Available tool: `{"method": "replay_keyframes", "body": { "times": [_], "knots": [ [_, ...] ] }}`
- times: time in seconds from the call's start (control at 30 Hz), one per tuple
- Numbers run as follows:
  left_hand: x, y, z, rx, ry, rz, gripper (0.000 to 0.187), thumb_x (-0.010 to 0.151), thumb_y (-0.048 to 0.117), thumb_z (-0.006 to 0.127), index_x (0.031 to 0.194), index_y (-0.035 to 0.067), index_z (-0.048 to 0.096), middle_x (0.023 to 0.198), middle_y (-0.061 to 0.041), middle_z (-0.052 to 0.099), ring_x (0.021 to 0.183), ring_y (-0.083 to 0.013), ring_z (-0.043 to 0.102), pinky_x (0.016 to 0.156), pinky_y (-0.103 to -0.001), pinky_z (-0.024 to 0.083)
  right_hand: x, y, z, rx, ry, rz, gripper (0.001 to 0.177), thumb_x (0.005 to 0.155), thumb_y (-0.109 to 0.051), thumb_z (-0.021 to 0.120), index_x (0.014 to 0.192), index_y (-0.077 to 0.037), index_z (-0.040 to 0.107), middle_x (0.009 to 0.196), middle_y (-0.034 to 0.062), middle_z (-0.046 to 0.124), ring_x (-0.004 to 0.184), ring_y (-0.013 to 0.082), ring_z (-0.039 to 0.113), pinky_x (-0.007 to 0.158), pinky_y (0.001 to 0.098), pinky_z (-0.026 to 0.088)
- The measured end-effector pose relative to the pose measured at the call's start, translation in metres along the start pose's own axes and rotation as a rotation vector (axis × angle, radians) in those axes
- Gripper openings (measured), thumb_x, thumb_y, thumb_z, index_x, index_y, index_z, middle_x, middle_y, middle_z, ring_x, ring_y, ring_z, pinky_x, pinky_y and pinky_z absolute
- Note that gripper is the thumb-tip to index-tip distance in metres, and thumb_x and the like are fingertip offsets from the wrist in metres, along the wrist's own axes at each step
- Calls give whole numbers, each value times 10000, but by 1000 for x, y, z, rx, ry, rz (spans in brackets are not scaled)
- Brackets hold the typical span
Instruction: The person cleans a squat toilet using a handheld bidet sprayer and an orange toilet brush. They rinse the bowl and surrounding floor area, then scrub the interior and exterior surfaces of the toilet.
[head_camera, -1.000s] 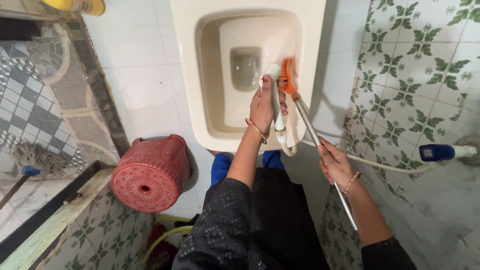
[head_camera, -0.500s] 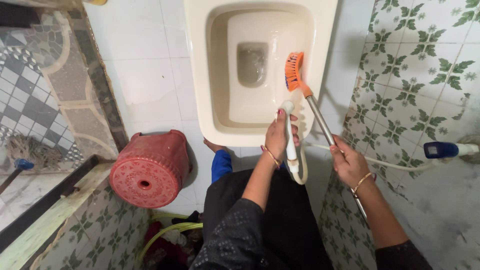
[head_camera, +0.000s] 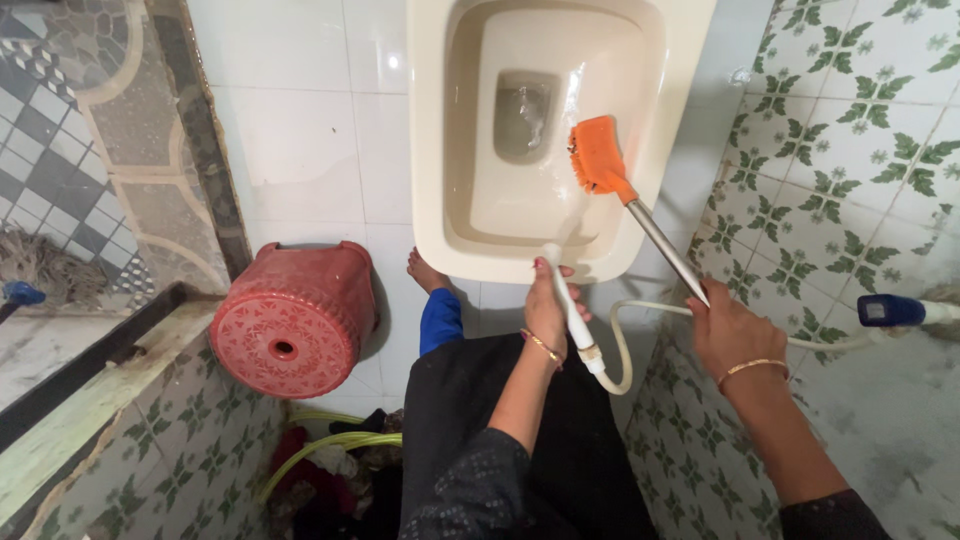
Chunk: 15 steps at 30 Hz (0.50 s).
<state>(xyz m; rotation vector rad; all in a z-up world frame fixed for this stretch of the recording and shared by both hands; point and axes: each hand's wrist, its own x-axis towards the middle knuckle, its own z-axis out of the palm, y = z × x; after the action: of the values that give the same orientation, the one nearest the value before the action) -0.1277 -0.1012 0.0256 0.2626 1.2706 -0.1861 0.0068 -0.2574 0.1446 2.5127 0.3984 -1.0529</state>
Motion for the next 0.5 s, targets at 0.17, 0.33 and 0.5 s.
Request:
{"method": "replay_keyframes", "body": {
  "times": [0.17,0.33,0.5],
  "knots": [
    [-9,10,-16,-195,130,-31,663,982,689,374,1103,63,554,710,-45,531,551,-162,531,520,-330,525,-1,2,1,27,15,22,442,1057,-484,412,1354,-197,571,923,166,754,804,438,714,725,564,540],
    [-19,16,-27,-340,265,15,645,967,699,404,1087,80,534,704,-46,513,551,-172,515,512,-342,487,2,-1,2,41,23,21,446,1058,-484,422,1350,-185,577,863,171,750,786,447,711,718,564,537],
    [-21,1,-31,-343,185,185,584,1006,640,402,1089,74,519,711,-51,513,564,-174,518,524,-346,484,-5,2,7,69,-5,10,414,1068,-468,450,1330,-183,595,852,168,749,788,434,710,737,547,537]
  ]
}}
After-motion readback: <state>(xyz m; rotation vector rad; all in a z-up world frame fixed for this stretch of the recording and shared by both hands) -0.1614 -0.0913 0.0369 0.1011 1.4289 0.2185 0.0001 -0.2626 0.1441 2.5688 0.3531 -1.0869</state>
